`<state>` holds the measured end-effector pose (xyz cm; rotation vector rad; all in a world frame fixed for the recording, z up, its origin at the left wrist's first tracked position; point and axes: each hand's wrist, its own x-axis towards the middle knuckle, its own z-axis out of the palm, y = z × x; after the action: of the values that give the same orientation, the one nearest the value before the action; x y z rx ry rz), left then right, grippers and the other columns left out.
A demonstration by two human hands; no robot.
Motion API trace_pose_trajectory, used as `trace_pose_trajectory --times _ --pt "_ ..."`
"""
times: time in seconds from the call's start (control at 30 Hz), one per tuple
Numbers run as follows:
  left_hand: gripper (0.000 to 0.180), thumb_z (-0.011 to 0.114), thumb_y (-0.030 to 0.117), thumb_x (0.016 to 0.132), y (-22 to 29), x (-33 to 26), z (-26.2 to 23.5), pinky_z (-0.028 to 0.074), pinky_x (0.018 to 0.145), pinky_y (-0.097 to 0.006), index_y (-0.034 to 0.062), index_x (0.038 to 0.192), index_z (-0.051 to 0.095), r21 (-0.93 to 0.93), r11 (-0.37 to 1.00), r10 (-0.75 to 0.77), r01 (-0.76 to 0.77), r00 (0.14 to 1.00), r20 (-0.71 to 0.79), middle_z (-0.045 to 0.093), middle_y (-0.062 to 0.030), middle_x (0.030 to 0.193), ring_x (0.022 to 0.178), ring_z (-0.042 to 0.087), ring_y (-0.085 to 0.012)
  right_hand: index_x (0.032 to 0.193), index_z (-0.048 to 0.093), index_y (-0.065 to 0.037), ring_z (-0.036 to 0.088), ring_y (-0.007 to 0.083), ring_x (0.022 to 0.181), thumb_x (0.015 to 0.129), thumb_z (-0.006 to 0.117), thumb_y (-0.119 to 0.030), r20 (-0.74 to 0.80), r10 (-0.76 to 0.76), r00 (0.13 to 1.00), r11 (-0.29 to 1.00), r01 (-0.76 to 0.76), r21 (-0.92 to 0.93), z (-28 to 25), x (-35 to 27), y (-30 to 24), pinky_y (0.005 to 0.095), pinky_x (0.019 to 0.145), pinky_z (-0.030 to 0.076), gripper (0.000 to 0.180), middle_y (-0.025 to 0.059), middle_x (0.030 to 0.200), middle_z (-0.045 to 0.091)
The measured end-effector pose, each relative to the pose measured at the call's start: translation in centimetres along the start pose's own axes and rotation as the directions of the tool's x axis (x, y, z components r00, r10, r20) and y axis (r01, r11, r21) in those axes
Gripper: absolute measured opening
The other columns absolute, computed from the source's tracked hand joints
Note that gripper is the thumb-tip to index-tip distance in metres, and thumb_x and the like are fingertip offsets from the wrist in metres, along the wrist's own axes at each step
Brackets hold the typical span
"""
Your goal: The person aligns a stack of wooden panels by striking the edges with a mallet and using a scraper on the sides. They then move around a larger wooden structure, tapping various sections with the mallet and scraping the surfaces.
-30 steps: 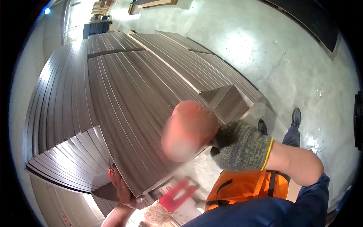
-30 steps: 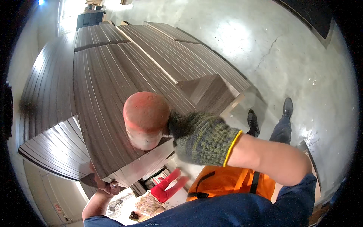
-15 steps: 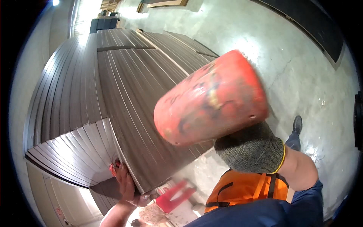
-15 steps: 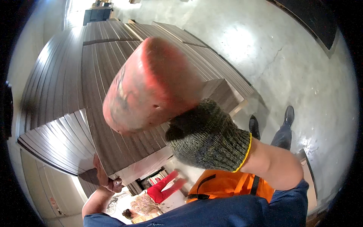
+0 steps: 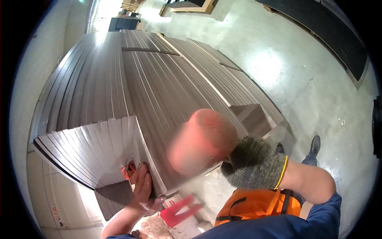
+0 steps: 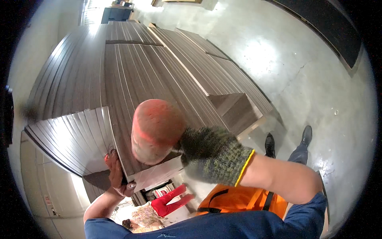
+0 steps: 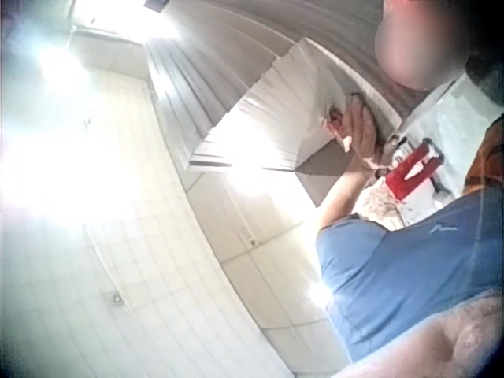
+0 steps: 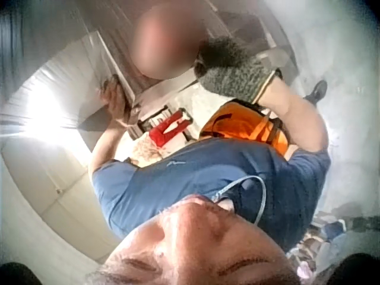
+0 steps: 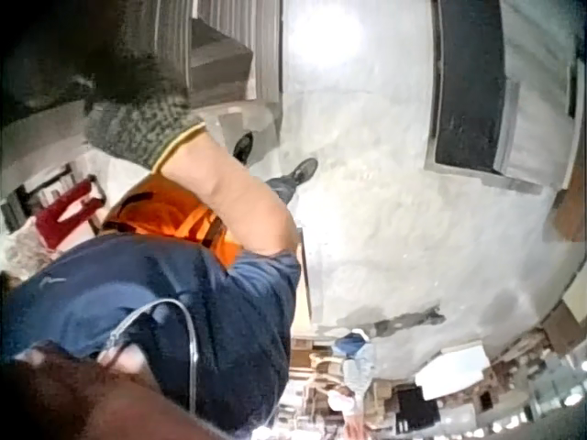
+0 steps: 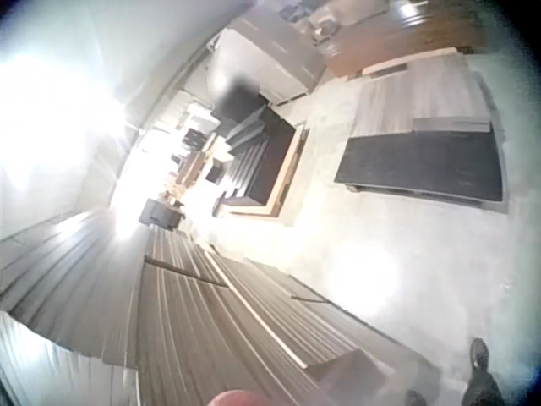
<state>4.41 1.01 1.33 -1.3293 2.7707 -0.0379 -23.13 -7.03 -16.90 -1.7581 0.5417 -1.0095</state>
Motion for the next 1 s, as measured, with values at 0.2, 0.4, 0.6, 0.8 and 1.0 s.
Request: trace_pose_trajectory --times 0.2,0.4,0.6,0.8,1.0 --pt "0.062 0.050 0.034 0.088 0.0 -0.2 -0.2 0.033 0.099 -0.052 -0.0067 0.133 0.037 0.014 1.000 -0.022 0.022 1.000 0.006 0.042 -0.0325 0.129 0.117 0.043 -0.0467 0.077 0.060 -0.009 0.062 0.0284 0.077 0.072 0.060 -0.016 -0.108 -0.369 0.923 0.895 0.321 -0.310 -2.1 0.6 0.3 0.0420 0.067 0.050 0.009 0.0108 0.081 0.062" --pt "0.065 0.049 0.037 0.087 -0.3 -0.3 0.0 0.031 0.100 -0.052 -0.0071 0.133 0.037 0.008 1.000 -0.019 0.018 0.999 0.036 0.041 -0.0319 0.131 0.118 0.042 -0.0469 0.073 0.060 -0.008 0.060 0.0307 0.064 0.072 0.056 -0.015 -0.003 -0.095 0.995 0.993 0.095 -0.063 -0.8 1.4 -1.3 0.0395 0.057 0.050 0.008 0.0112 0.075 0.060" --pt "0.068 0.050 0.039 0.087 0.2 -0.2 -0.3 0.029 0.102 -0.052 -0.0078 0.133 0.037 0.001 0.997 -0.083 0.083 0.996 0.044 0.040 -0.0310 0.132 0.120 0.041 -0.0461 0.066 0.060 -0.007 0.059 0.0315 0.057 0.062 0.059 -0.019 -0.103 -0.348 0.932 0.908 0.309 -0.282 -0.4 0.6 -0.5 0.0431 0.057 0.049 0.013 0.0128 0.074 0.061" --pt "0.068 0.052 0.040 0.086 -0.2 -0.2 0.1 0.030 0.102 -0.052 -0.0080 0.133 0.037 0.019 0.998 -0.053 0.053 0.998 0.019 0.040 -0.0302 0.133 0.120 0.041 -0.0461 0.082 0.061 -0.006 0.060 0.0324 0.060 0.069 0.055 -0.013 -0.110 -0.275 0.955 0.951 0.254 -0.177 -1.7 0.5 -0.7 0.0436 0.055 0.049 0.016 0.0142 0.070 0.061" --pt "0.067 0.053 0.039 0.087 -0.1 0.1 0.1 0.031 0.102 -0.052 -0.0093 0.131 0.038 0.013 0.999 -0.031 0.030 1.000 0.005 0.041 -0.0292 0.132 0.120 0.041 -0.0456 0.068 0.058 -0.007 0.059 0.0301 0.064 0.067 0.057 -0.015 -0.056 -0.050 0.997 0.999 0.049 -0.024 -1.3 1.0 -2.7 0.0410 0.060 0.048 0.008 0.0106 0.070 0.059"
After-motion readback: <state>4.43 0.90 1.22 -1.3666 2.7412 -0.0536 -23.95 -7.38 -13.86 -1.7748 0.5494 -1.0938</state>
